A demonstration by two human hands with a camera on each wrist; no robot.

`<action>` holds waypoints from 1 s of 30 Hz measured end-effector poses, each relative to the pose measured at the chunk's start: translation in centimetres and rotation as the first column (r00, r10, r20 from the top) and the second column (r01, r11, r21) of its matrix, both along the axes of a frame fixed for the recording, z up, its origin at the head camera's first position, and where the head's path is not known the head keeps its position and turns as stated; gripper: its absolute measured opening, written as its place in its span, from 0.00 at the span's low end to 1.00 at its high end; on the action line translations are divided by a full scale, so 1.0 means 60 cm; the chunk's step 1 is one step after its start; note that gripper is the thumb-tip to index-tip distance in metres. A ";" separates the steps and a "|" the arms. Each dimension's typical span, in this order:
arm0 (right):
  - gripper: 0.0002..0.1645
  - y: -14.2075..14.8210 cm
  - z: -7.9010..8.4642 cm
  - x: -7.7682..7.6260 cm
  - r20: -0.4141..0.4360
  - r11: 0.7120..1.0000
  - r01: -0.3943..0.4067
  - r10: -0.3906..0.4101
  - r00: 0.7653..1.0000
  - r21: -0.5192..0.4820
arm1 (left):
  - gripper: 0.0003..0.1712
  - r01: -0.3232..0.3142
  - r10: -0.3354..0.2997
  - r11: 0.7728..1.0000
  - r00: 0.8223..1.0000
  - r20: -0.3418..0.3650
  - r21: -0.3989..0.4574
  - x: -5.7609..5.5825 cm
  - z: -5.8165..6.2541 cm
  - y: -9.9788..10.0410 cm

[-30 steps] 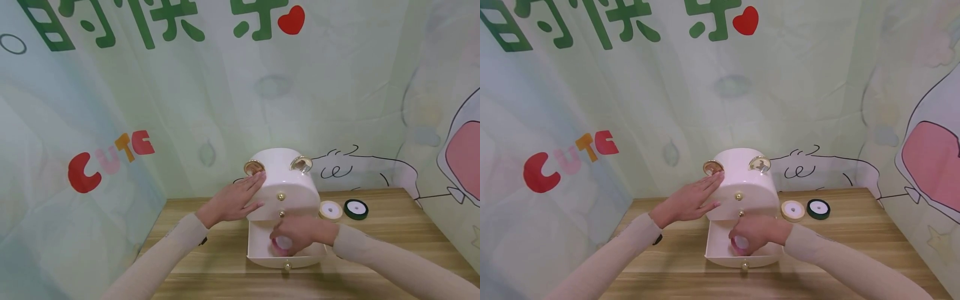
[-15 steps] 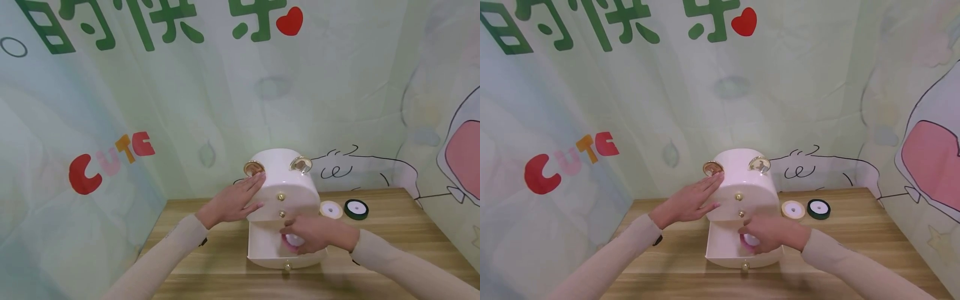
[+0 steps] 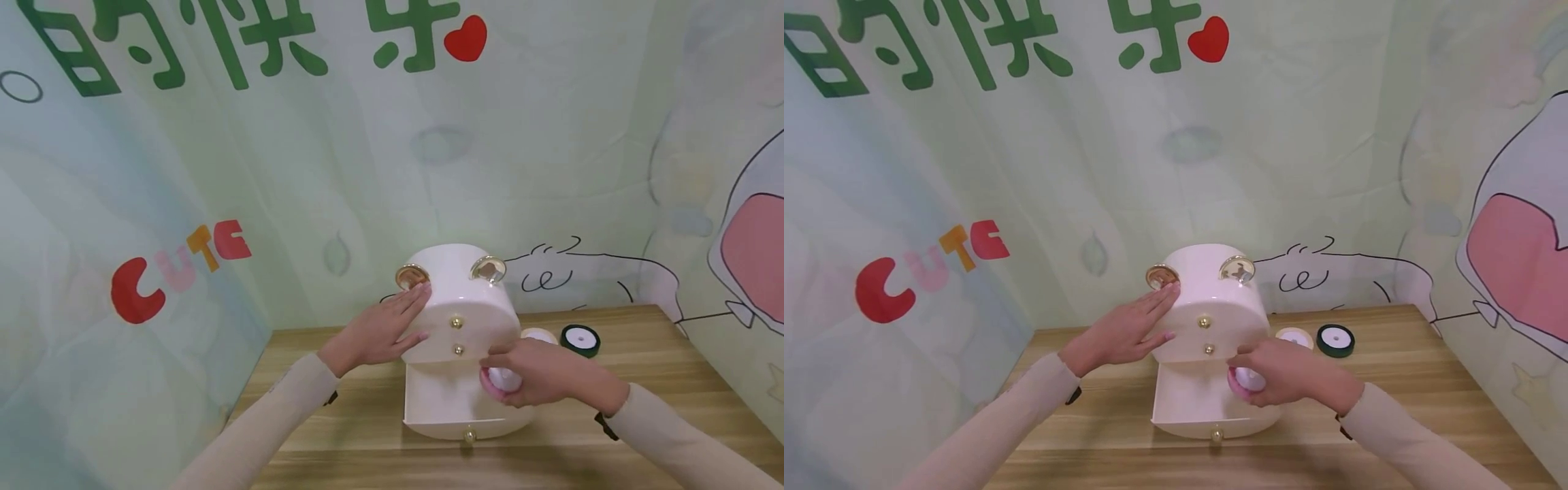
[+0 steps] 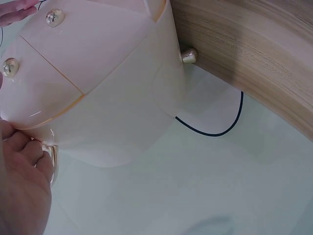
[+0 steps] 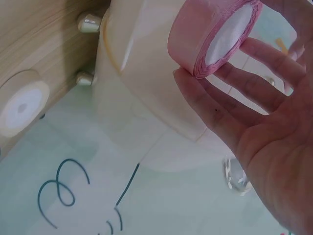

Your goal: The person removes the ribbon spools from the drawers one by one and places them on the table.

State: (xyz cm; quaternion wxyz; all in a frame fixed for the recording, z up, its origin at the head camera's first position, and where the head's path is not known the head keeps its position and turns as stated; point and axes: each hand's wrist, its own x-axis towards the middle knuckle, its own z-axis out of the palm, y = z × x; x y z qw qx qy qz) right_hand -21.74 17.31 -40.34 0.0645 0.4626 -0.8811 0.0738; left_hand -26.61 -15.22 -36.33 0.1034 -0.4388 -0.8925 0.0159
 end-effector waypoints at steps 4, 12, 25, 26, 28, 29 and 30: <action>0.27 0.024 -0.002 0.003 -0.027 0.998 0.042 -0.043 0.999 -0.039 | 0.44 0.004 -0.004 1.000 1.000 -0.004 0.007 0.000 0.001 0.000; 0.29 0.065 -0.019 0.002 0.003 0.992 0.098 -0.098 0.995 -0.083 | 0.44 -0.002 0.002 1.000 1.000 -0.013 0.001 0.003 0.002 -0.001; 0.28 0.106 -0.051 -0.006 -0.074 0.980 0.179 -0.185 0.980 -0.082 | 0.44 -0.010 0.010 1.000 1.000 -0.018 -0.002 0.002 -0.001 -0.001; 0.28 0.107 -0.053 -0.007 -0.046 0.978 0.199 -0.202 0.978 -0.066 | 0.44 -0.012 0.012 1.000 1.000 -0.017 -0.003 0.002 -0.001 -0.001; 0.28 0.110 -0.060 -0.009 -0.003 0.972 0.230 -0.230 0.973 -0.044 | 0.44 -0.016 0.016 1.000 1.000 -0.016 -0.004 0.003 -0.001 -0.001; 0.27 0.112 -0.065 -0.011 0.022 0.969 0.245 -0.244 0.970 -0.032 | 0.44 -0.018 0.018 1.000 1.000 -0.014 -0.005 0.004 -0.001 -0.001; 0.27 0.114 -0.069 -0.012 0.039 0.967 0.253 -0.252 0.967 -0.023 | 0.44 -0.018 0.018 1.000 1.000 -0.013 -0.003 0.004 -0.001 -0.001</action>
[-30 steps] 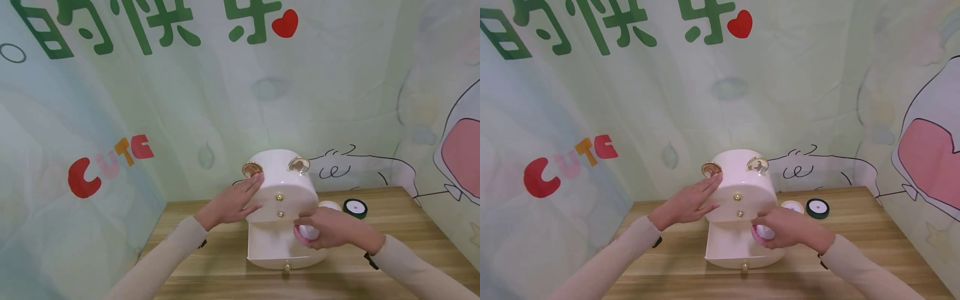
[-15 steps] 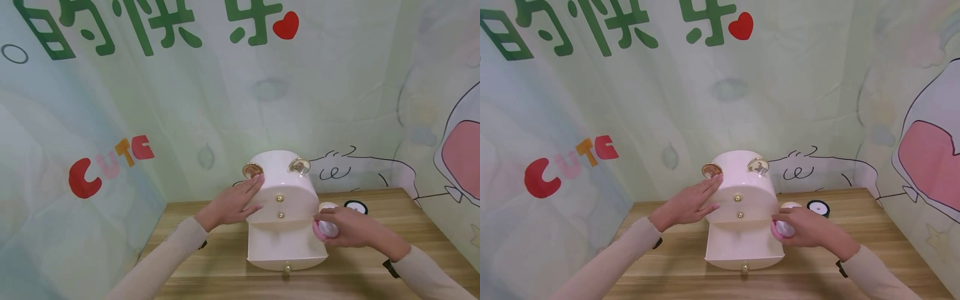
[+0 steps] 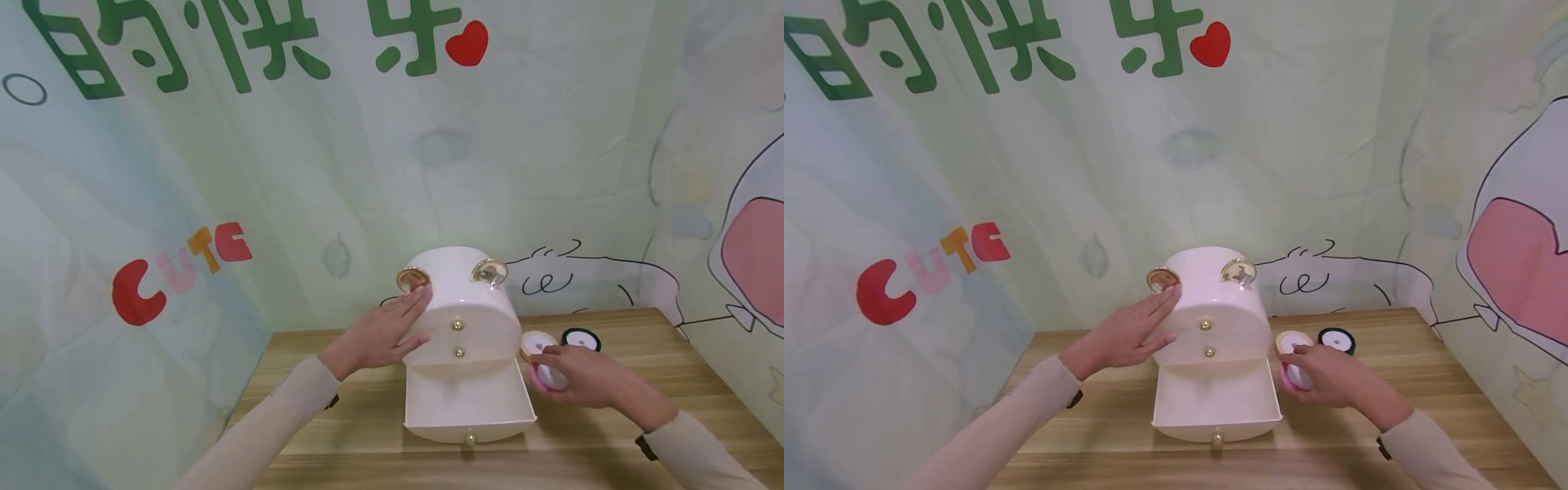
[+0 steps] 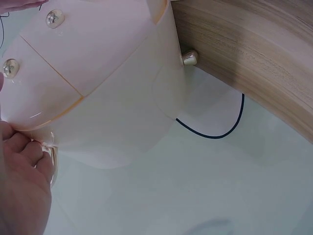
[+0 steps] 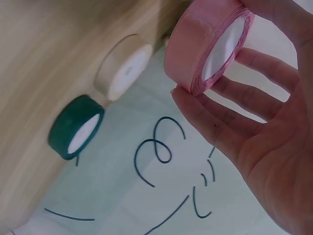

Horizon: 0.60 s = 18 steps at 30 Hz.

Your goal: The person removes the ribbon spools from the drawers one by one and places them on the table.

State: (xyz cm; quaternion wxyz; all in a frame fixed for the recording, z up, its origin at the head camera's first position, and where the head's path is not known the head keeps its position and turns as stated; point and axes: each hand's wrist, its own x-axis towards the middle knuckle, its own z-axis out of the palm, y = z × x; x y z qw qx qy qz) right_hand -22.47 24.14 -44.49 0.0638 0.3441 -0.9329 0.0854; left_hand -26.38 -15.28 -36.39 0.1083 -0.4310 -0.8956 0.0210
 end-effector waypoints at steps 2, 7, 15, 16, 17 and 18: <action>0.26 0.005 -0.009 -0.003 0.032 1.000 0.016 -0.016 0.999 0.007 | 0.44 0.001 -0.001 1.000 1.000 0.000 0.003 0.000 0.000 0.000; 0.27 0.021 -0.037 -0.011 0.024 1.000 0.013 -0.013 1.000 0.014 | 0.44 -0.001 0.001 1.000 1.000 -0.003 0.008 -0.001 -0.002 0.000; 0.30 0.042 -0.064 -0.023 0.121 0.994 0.105 -0.107 0.987 0.026 | 0.44 0.007 -0.007 1.000 1.000 -0.019 0.010 0.000 -0.003 0.001; 0.30 0.043 -0.066 -0.025 0.131 0.993 0.117 -0.120 0.984 0.030 | 0.45 0.008 -0.007 1.000 1.000 -0.020 0.010 0.000 -0.003 0.001; 0.29 0.045 -0.068 -0.026 0.138 0.991 0.128 -0.132 0.982 0.035 | 0.45 0.008 -0.008 1.000 1.000 -0.021 0.010 0.000 -0.003 0.001; 0.29 0.046 -0.070 -0.027 0.144 0.990 0.135 -0.139 0.980 0.041 | 0.45 0.009 -0.009 1.000 1.000 -0.023 0.009 0.000 -0.004 0.001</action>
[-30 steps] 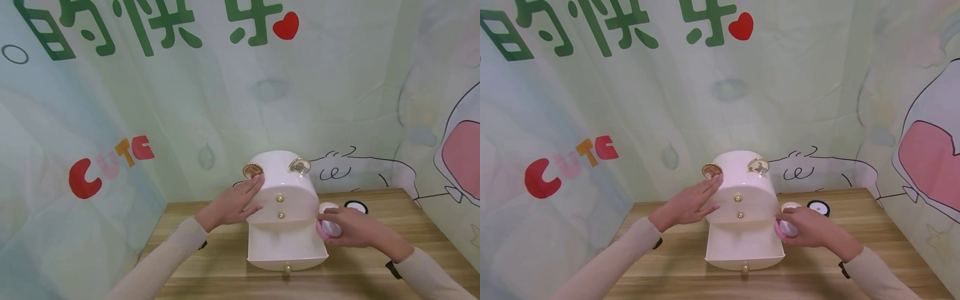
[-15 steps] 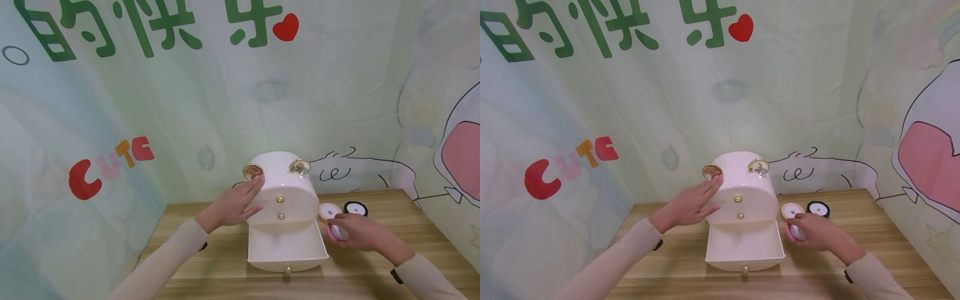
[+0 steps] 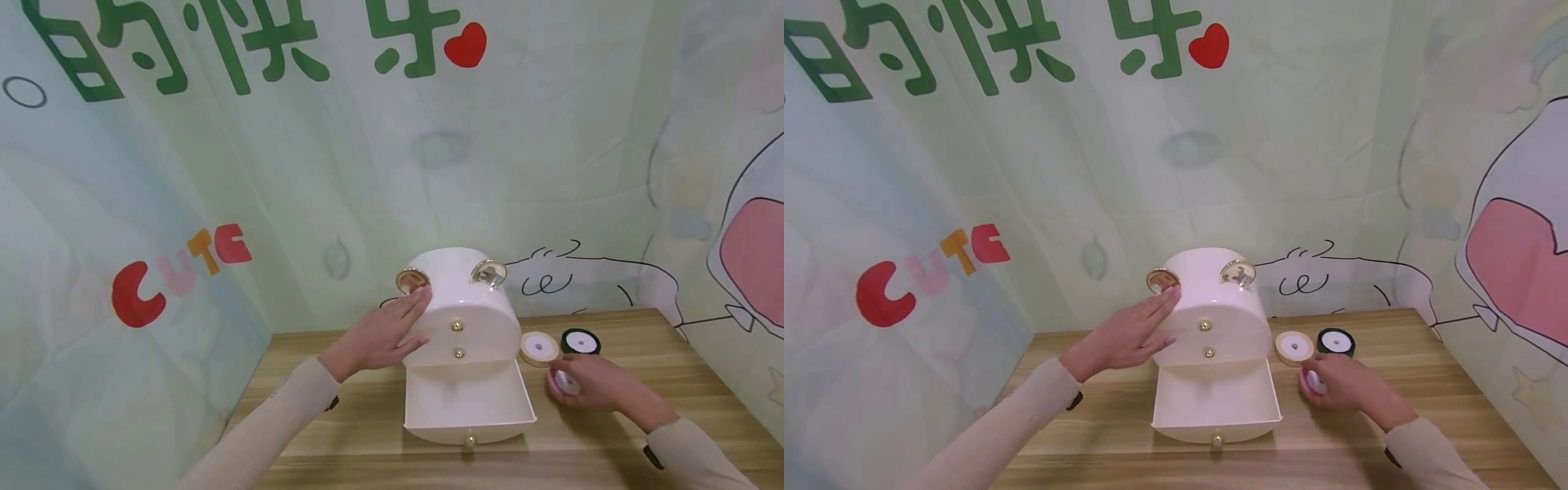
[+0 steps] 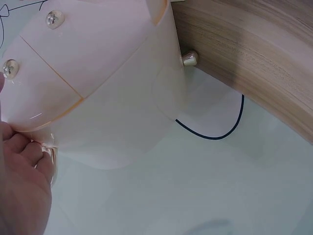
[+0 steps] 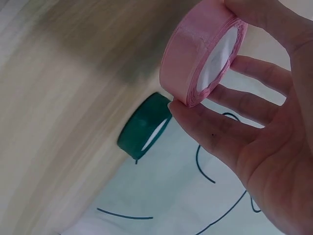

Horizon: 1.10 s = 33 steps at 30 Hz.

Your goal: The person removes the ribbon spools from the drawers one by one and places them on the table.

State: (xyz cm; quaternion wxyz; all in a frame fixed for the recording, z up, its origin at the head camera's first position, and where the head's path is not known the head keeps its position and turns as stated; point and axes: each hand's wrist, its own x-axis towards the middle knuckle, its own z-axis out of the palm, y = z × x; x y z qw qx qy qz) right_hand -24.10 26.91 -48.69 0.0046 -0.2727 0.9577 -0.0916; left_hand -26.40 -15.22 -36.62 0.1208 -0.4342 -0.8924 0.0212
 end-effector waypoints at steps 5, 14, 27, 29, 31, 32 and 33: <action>0.27 0.006 -0.010 -0.005 0.013 1.000 0.019 -0.019 1.000 0.006 | 0.45 0.000 0.000 1.000 1.000 -0.007 -0.001 0.000 -0.001 -0.001; 0.24 0.013 -0.018 -0.011 0.047 1.000 0.030 -0.030 0.998 -0.006 | 0.45 -0.005 0.005 1.000 1.000 0.010 0.007 0.001 -0.001 0.000; 0.31 0.015 -0.012 -0.009 0.134 0.998 0.068 -0.066 0.989 -0.009 | 0.45 -0.002 0.002 1.000 1.000 0.025 0.014 0.001 0.001 0.001; 0.31 0.015 -0.011 -0.009 0.140 0.997 0.072 -0.071 0.988 -0.007 | 0.45 -0.006 0.006 1.000 1.000 0.023 0.010 0.002 0.001 0.001; 0.31 0.015 -0.013 -0.009 0.133 0.997 0.075 -0.073 0.988 -0.007 | 0.45 -0.012 0.011 1.000 1.000 0.024 0.005 0.002 0.001 0.001; 0.31 0.016 -0.015 -0.009 0.128 0.997 0.075 -0.073 0.989 -0.007 | 0.45 -0.015 0.015 1.000 1.000 0.025 0.001 0.002 0.001 0.001; 0.30 0.016 -0.016 -0.008 0.122 0.997 0.074 -0.072 0.990 -0.010 | 0.44 -0.019 0.019 1.000 0.999 0.029 -0.003 0.003 0.002 0.001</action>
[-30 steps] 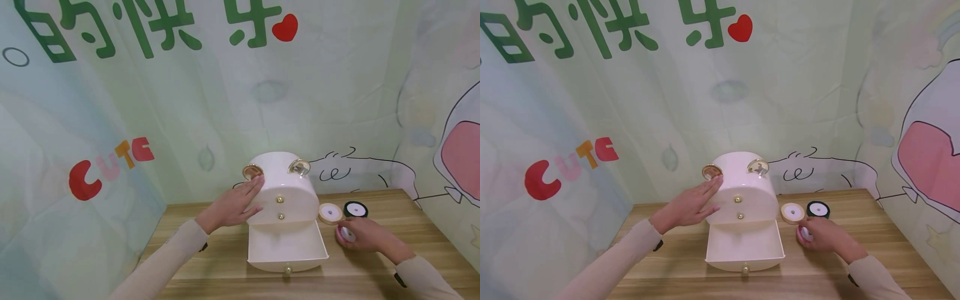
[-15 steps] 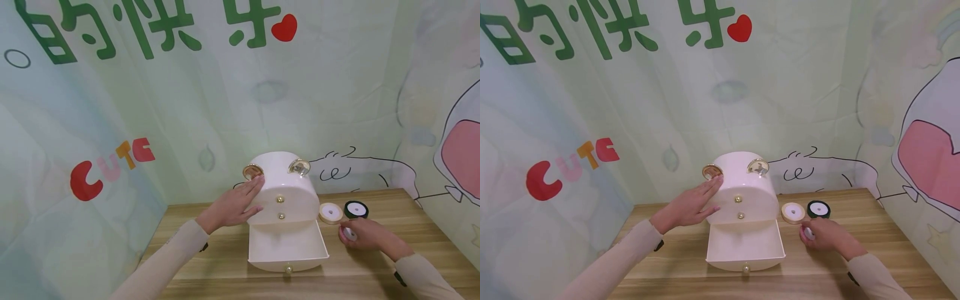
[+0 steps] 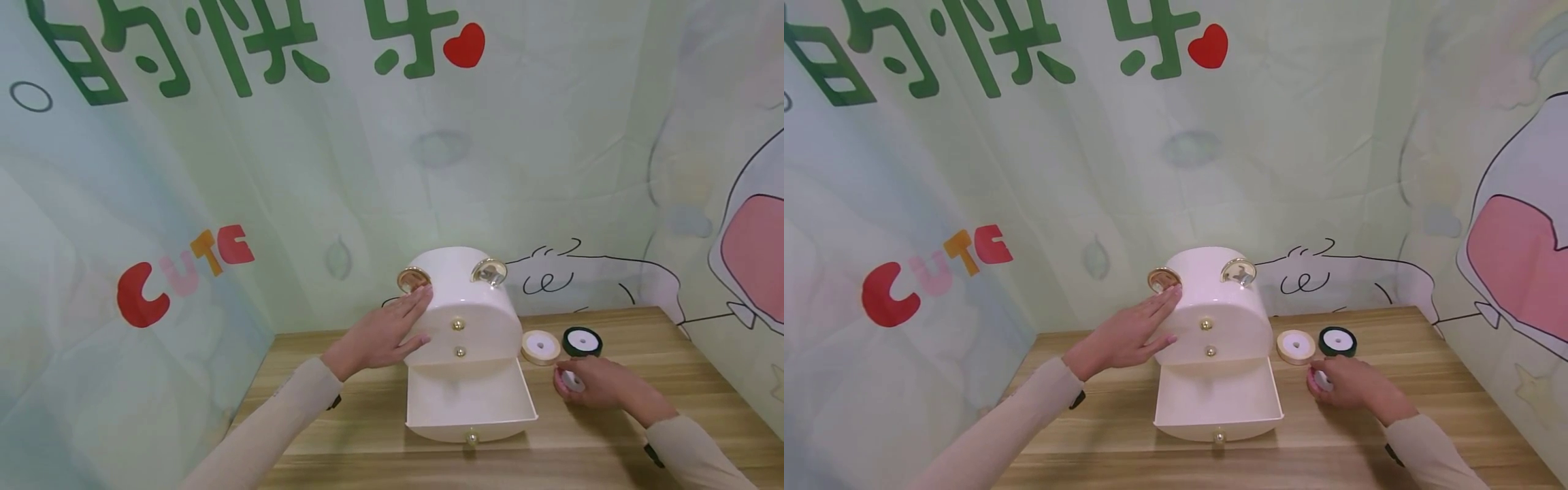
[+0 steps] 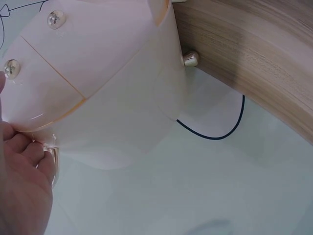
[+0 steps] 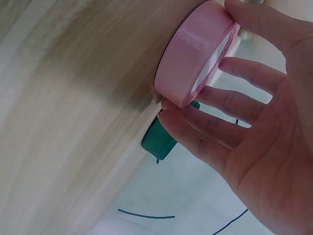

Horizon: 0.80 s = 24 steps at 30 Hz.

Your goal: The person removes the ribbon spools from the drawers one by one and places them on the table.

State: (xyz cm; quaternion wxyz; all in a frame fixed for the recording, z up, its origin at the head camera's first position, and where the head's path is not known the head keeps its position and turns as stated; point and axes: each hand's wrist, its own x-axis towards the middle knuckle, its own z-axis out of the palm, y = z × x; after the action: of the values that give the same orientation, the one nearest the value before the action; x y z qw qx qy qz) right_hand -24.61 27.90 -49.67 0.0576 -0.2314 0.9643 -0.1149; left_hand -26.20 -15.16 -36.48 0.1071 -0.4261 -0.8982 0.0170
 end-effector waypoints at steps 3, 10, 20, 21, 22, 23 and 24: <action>0.29 0.002 -0.005 0.001 -0.013 1.000 -0.005 0.005 1.000 -0.005 | 0.44 -0.006 0.006 1.000 1.000 0.010 -0.007 0.001 0.002 0.001; 0.29 -0.003 -0.005 0.006 0.012 1.000 0.002 -0.001 1.000 -0.019 | 0.44 -0.011 0.011 1.000 1.000 0.022 -0.008 0.003 0.002 0.001; 0.21 -0.025 -0.019 0.011 -0.078 0.998 -0.041 0.038 0.996 -0.043 | 0.44 -0.006 0.006 1.000 1.000 0.015 -0.004 0.002 0.000 0.000; 0.22 -0.027 -0.020 0.012 -0.092 0.998 -0.043 0.040 0.995 -0.040 | 0.44 -0.007 0.007 1.000 1.000 0.016 -0.003 0.002 0.000 0.000; 0.24 -0.029 -0.020 0.012 -0.103 0.998 -0.044 0.041 0.994 -0.034 | 0.44 -0.007 0.007 1.000 1.000 0.018 -0.002 0.003 0.001 0.001; 0.26 -0.030 -0.021 0.012 -0.110 0.999 -0.043 0.039 0.993 -0.030 | 0.44 -0.008 0.008 1.000 1.000 0.018 -0.003 0.002 0.001 0.001; 0.27 -0.031 -0.021 0.013 -0.111 0.999 -0.037 0.034 0.993 -0.028 | 0.44 -0.008 0.008 1.000 1.000 0.018 -0.003 0.002 0.001 0.001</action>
State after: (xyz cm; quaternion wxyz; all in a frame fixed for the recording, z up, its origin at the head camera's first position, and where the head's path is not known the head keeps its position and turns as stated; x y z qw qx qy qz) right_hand -23.83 26.05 -50.92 0.0028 -0.2554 0.9599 -0.1154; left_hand -26.08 -15.09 -36.40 0.0985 -0.4228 -0.9008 0.0148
